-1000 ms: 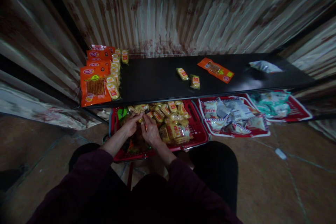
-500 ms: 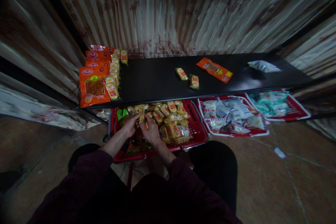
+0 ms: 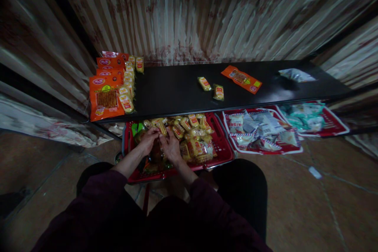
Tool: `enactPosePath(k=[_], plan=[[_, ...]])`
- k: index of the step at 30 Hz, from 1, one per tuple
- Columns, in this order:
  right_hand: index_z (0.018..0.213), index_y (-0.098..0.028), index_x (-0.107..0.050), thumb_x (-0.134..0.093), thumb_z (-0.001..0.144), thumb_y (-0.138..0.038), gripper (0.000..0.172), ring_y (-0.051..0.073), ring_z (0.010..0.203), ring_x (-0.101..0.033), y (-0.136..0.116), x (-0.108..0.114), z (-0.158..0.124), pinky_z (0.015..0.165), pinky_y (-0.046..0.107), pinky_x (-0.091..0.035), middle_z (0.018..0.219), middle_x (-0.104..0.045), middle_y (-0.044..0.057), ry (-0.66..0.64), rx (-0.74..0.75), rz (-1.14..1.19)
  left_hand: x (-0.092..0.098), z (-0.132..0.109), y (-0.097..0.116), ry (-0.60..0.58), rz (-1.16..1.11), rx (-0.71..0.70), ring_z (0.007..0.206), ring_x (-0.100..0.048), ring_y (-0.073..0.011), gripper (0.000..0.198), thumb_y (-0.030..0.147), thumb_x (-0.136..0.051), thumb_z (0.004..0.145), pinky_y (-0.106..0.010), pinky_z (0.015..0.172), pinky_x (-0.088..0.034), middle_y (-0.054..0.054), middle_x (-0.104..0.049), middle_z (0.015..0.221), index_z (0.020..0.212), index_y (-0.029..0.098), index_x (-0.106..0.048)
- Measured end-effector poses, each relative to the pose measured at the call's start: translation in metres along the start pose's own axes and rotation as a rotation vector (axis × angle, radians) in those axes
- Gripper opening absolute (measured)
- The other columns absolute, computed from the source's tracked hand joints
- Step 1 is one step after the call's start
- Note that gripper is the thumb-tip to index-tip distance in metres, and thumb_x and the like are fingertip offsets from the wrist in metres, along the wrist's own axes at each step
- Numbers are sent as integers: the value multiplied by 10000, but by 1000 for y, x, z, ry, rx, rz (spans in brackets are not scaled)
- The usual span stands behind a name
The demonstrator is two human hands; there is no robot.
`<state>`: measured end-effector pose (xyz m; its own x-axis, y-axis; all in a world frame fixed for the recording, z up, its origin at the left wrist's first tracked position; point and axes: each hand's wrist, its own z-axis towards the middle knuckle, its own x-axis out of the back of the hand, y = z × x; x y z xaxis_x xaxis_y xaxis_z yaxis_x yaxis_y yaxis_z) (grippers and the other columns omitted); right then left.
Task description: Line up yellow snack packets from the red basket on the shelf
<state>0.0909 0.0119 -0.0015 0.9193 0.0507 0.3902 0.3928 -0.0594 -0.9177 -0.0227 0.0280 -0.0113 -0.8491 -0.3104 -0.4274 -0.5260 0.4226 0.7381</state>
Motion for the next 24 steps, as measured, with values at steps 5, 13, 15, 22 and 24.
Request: enactPosePath(k=[5, 13, 15, 22, 24], plan=[[1095, -166, -598, -515, 804, -419, 394, 215, 859, -692, 3, -1, 0, 764, 338, -572, 1032, -695, 92, 42, -40, 71, 1, 3, -3, 17, 64, -115, 703, -548, -105, 186, 90, -686, 598, -219, 701, -425, 14, -590, 720, 683, 179, -547], [1206, -192, -574, -507, 802, -371, 447, 215, 814, -681, 4, -3, -1, 720, 345, -581, 936, -715, 58, 72, -110, 163, 3, 5, -4, 93, 149, -182, 700, -552, -106, 284, 75, -706, 611, -224, 709, -416, 11, -599, 743, 831, 186, -566], [1231, -186, -565, -502, 810, -375, 466, 217, 815, -680, 4, -3, -2, 735, 348, -578, 932, -716, 63, 72, -114, 143, 2, 4, -3, 88, 184, -208, 718, -557, -109, 300, 59, -707, 604, -223, 717, -418, 5, -603, 755, 849, 183, -583], [1246, -173, -570, -480, 828, -368, 470, 193, 843, -661, 5, -1, -4, 772, 302, -545, 850, -712, 33, 48, -153, 129, 3, 1, -4, 46, 300, -265, 795, -583, -111, 277, 77, -640, 666, -249, 776, -452, -11, -630, 860, 921, 175, -596], [1225, -179, -589, -471, 832, -368, 451, 191, 860, -652, 4, 0, -5, 793, 305, -532, 870, -710, 35, 45, -122, 123, 3, -2, -4, 24, 339, -287, 823, -594, -119, 286, 90, -624, 683, -261, 788, -463, -15, -637, 872, 953, 178, -592]])
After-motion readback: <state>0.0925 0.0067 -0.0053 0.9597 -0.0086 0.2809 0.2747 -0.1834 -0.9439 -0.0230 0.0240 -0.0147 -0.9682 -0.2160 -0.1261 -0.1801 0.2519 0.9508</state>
